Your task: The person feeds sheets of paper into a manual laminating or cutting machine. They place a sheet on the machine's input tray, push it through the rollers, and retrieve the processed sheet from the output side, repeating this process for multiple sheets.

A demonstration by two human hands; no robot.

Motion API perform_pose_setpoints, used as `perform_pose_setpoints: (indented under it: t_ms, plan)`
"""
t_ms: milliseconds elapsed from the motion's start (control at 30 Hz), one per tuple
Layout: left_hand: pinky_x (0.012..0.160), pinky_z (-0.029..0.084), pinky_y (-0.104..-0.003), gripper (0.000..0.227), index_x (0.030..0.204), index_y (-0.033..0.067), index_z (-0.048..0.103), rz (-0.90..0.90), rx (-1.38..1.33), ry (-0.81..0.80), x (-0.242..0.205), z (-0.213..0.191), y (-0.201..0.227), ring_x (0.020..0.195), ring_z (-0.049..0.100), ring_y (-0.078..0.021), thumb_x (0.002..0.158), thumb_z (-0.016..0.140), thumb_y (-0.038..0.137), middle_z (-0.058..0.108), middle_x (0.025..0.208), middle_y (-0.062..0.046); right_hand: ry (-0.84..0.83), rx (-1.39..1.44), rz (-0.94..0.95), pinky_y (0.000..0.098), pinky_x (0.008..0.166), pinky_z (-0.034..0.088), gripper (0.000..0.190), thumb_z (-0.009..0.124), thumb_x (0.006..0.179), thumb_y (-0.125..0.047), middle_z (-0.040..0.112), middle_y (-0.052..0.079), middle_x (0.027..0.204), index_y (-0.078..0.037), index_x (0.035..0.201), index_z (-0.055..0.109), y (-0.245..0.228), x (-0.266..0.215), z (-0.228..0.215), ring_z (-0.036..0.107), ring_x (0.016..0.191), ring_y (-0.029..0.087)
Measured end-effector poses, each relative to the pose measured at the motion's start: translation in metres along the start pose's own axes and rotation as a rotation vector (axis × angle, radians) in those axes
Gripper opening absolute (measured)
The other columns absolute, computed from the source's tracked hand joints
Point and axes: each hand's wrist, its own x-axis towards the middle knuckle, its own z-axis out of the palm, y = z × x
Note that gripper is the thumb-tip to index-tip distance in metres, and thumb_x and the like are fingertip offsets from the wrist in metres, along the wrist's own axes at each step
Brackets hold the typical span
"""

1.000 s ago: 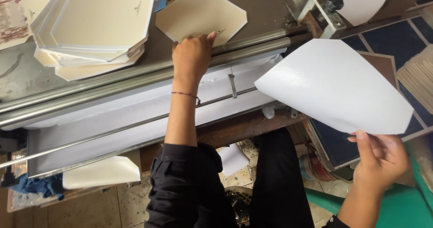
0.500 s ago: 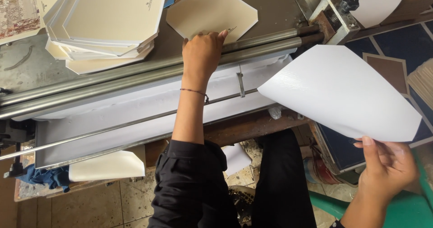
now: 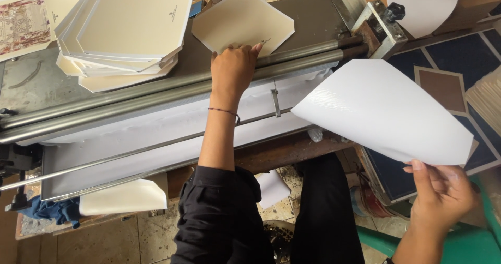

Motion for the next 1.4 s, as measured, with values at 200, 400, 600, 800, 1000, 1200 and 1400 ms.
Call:
perform_pose_setpoints:
  t_ms: [200,400,600,800,1000,1200,1400]
  plan:
    - [0.079,0.056,-0.056,0.064,0.066,0.0193,0.065,0.013,0.043,0.050,0.000,0.006,-0.001,0.060,0.065,-0.0336,0.116,0.047,0.056,0.066,0.065,-0.005,0.002,0.022,0.021,0.0392,0.095,0.071,0.017,0.078,0.117,0.008,0.069,0.023,0.116,0.009,0.124,0.063,0.003,-0.001,-0.002,0.074,0.100,0.032]
    - [0.075,0.056,-0.053,0.064,0.065,0.0205,0.066,0.031,0.080,0.071,-0.001,0.006,0.000,0.059,0.065,-0.0321,0.116,0.049,0.056,0.066,0.063,-0.004,0.000,-0.006,0.013,0.0387,0.096,0.071,0.016,0.079,0.118,0.008,0.070,0.024,0.114,0.010,0.125,0.064,-0.010,0.001,-0.003,0.074,0.100,0.031]
    - [0.077,0.055,-0.055,0.064,0.068,0.0193,0.069,0.041,0.056,0.059,-0.001,0.006,0.002,0.069,0.068,-0.0314,0.116,0.048,0.056,0.069,0.067,-0.002,0.012,-0.006,0.022,0.0366,0.095,0.070,0.016,0.079,0.116,0.006,0.071,0.022,0.115,0.009,0.125,0.066,-0.013,0.004,-0.007,0.074,0.100,0.030]
    - [0.077,0.055,-0.057,0.063,0.071,0.0171,0.071,0.059,0.047,0.048,-0.002,0.002,0.004,0.074,0.070,-0.0326,0.116,0.049,0.057,0.070,0.071,-0.002,-0.002,-0.016,0.000,0.0377,0.095,0.070,0.015,0.078,0.116,0.009,0.071,0.024,0.118,0.010,0.125,0.065,-0.015,0.002,-0.009,0.074,0.099,0.031]
    - [0.081,0.054,-0.057,0.063,0.080,0.0165,0.076,0.031,0.054,-0.003,-0.002,0.003,0.006,0.076,0.072,-0.0338,0.114,0.047,0.061,0.075,0.082,-0.004,0.009,-0.016,0.038,0.0365,0.095,0.069,0.014,0.076,0.118,0.011,0.069,0.023,0.111,0.009,0.121,0.063,-0.012,-0.009,-0.010,0.074,0.097,0.032]
    - [0.078,0.055,-0.056,0.064,0.078,0.0167,0.076,0.036,0.067,0.033,-0.001,0.006,0.006,0.070,0.071,-0.0337,0.113,0.048,0.062,0.074,0.078,-0.003,0.011,-0.027,0.033,0.0385,0.098,0.069,0.016,0.076,0.120,0.011,0.069,0.024,0.114,0.009,0.125,0.062,-0.004,-0.014,-0.014,0.074,0.100,0.032]
    - [0.077,0.054,-0.055,0.065,0.075,0.0168,0.074,0.016,0.054,0.025,0.000,0.005,0.007,0.067,0.070,-0.0347,0.112,0.049,0.063,0.073,0.072,-0.006,0.023,-0.064,-0.001,0.0404,0.097,0.069,0.018,0.079,0.120,0.012,0.070,0.026,0.117,0.012,0.128,0.063,-0.003,-0.016,-0.019,0.074,0.099,0.035]
